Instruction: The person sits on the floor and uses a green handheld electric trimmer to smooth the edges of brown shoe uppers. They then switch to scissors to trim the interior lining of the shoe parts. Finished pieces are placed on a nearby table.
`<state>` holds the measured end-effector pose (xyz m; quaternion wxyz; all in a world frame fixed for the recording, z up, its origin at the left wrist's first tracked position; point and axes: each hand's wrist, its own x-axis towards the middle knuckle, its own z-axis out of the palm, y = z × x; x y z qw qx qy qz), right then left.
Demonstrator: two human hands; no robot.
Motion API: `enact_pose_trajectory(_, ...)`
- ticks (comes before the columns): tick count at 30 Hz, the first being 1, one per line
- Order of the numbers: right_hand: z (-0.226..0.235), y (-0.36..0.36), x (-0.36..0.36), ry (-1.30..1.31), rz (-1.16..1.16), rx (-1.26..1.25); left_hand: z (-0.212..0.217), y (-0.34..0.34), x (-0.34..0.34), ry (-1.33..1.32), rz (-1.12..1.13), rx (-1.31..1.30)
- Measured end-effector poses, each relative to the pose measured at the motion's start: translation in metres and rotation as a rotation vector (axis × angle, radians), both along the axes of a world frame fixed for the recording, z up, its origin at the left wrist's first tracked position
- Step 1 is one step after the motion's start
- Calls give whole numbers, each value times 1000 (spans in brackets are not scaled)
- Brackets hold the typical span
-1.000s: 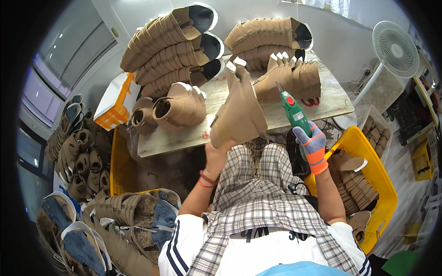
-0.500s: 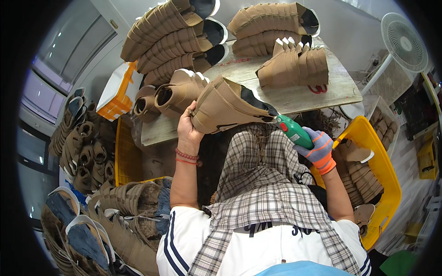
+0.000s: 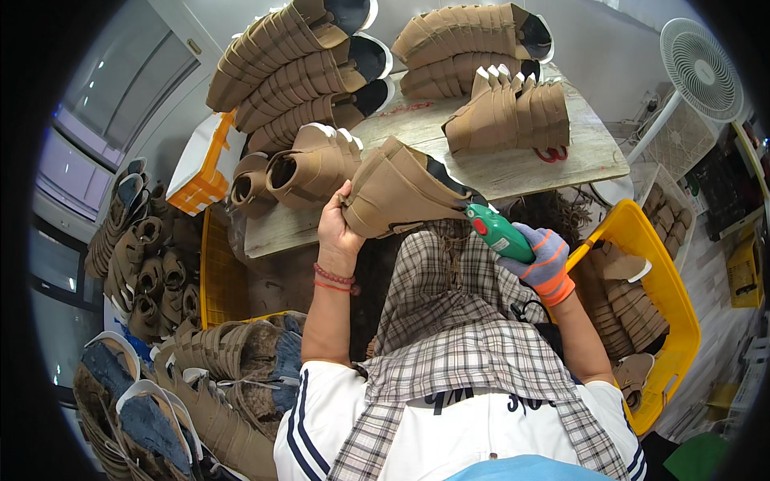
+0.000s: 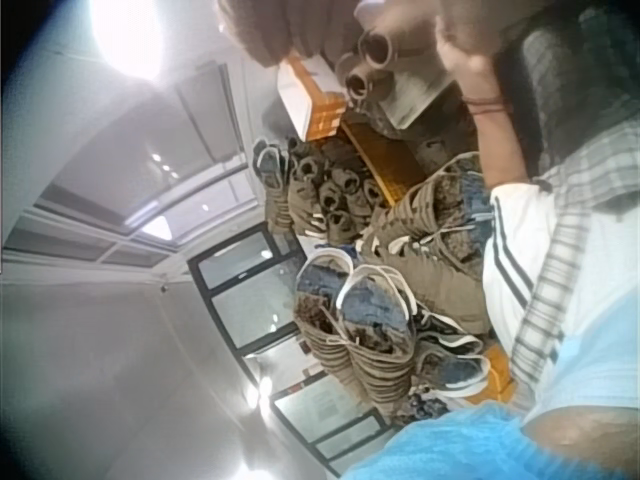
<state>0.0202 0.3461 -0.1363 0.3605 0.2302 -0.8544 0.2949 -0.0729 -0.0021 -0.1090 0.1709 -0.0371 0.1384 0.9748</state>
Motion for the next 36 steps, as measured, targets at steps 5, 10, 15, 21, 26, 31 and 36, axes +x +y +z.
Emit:
enact_pose_trajectory(5,4,-15,0,-105,7,-90,18,17,15,42,134,-155)
enact_pose_trajectory(10,19,-33,1,-311,150,-366,38,32,32,201,222,-274)
enact_pose_trajectory(15,4,-38,-5,-462,135,-634,49,44,36,439,295,-591)
enact_pose_trajectory(21,-12,-14,-9,-398,-39,-576,40,40,-22,889,327,-1671)
enact_pose_trajectory(26,-19,-2,-5,-480,-120,-592,9,46,-66,920,401,-2170)
enact_pose_trajectory(31,-16,-3,-6,-540,-130,-602,30,53,-18,628,584,-1392)
enact_pose_trajectory(36,19,-34,-9,-547,69,-671,24,53,12,616,633,-1026)
